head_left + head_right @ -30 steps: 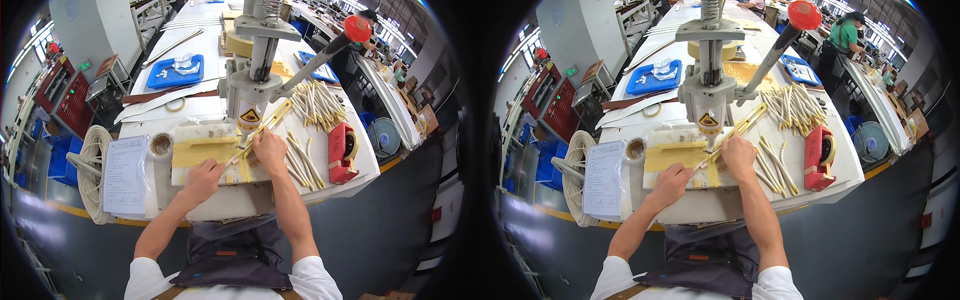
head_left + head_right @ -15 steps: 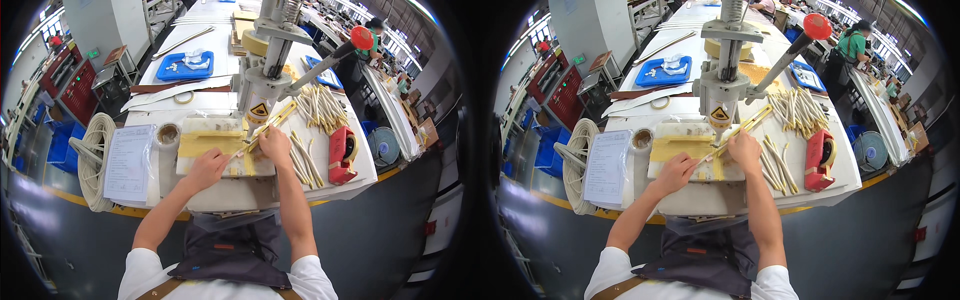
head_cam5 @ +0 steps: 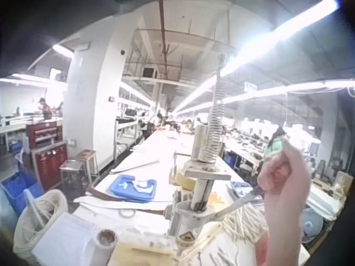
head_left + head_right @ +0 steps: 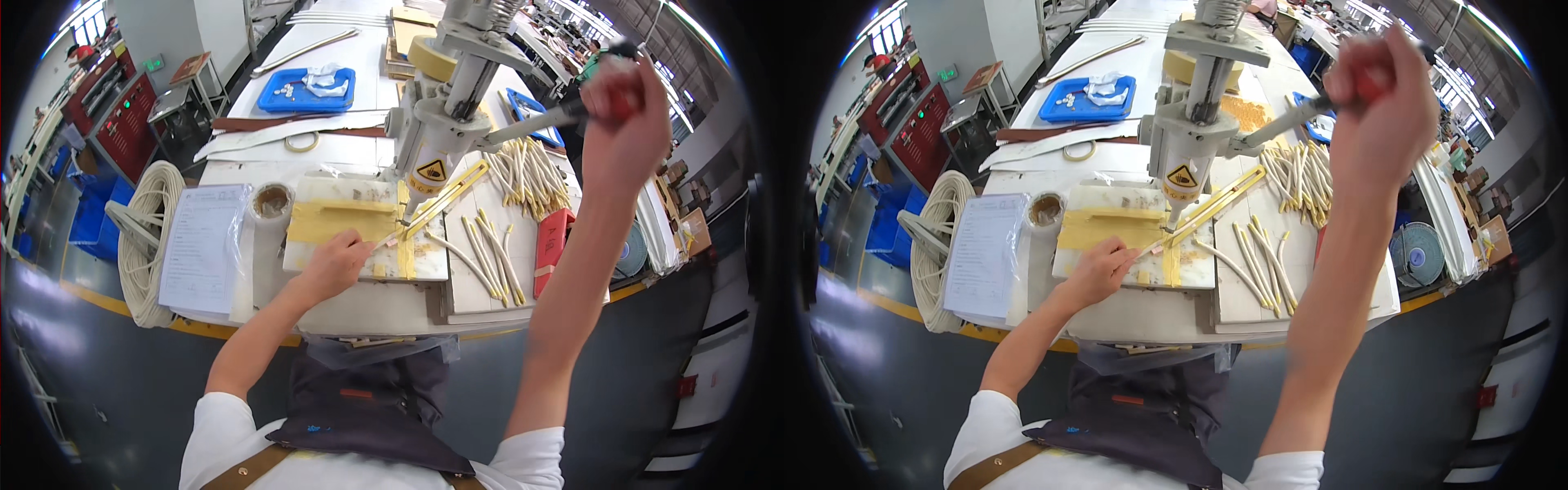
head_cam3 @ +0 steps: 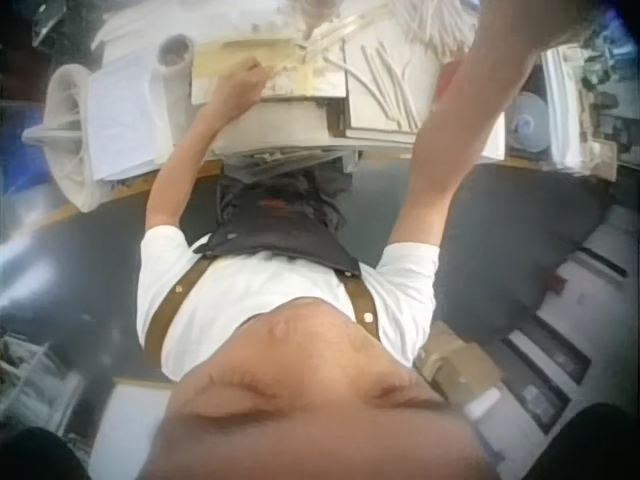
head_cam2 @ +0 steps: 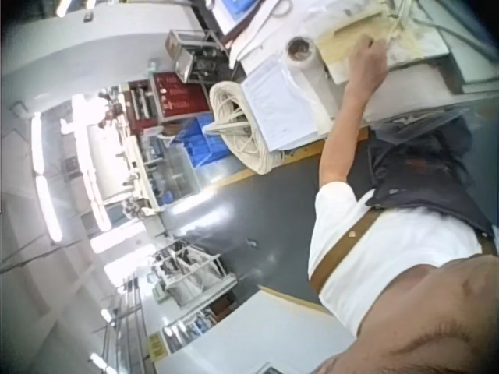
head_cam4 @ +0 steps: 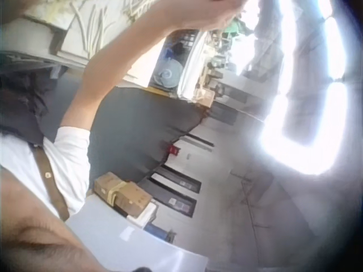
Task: The person repeatedly picks up white cables and yellow plastic sleeves, inserts the cable ends into the sleeves, and places the assembled units on the table. They use a red handheld tool to press or secure the sleeve onto the cable end. The process is repeated for multiple cables throughout the clip.
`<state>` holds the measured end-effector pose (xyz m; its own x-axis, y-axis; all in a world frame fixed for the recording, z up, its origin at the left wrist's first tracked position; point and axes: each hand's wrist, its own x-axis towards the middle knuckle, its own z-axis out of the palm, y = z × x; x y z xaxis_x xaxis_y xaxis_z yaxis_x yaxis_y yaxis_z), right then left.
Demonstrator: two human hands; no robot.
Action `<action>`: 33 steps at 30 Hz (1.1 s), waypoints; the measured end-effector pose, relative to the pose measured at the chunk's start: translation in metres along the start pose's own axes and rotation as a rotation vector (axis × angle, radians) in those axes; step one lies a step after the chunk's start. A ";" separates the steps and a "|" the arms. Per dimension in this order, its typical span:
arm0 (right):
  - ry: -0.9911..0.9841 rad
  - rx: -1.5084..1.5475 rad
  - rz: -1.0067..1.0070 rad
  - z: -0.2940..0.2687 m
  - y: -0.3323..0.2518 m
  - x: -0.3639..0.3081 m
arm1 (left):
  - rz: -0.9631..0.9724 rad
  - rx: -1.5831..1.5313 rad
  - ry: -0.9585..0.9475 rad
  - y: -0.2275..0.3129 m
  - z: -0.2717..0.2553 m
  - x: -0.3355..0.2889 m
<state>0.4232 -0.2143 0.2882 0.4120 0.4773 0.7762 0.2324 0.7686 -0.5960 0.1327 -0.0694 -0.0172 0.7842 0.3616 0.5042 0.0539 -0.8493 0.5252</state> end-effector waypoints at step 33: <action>-0.539 -1.239 0.313 0.008 0.169 -0.236 | -0.273 -0.124 0.131 0.003 -0.001 0.002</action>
<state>0.3585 -0.1937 0.0060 0.2702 0.8795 0.3917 0.9337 -0.1401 -0.3296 0.1338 -0.0704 -0.0137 0.6645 0.6225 0.4133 0.1691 -0.6641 0.7283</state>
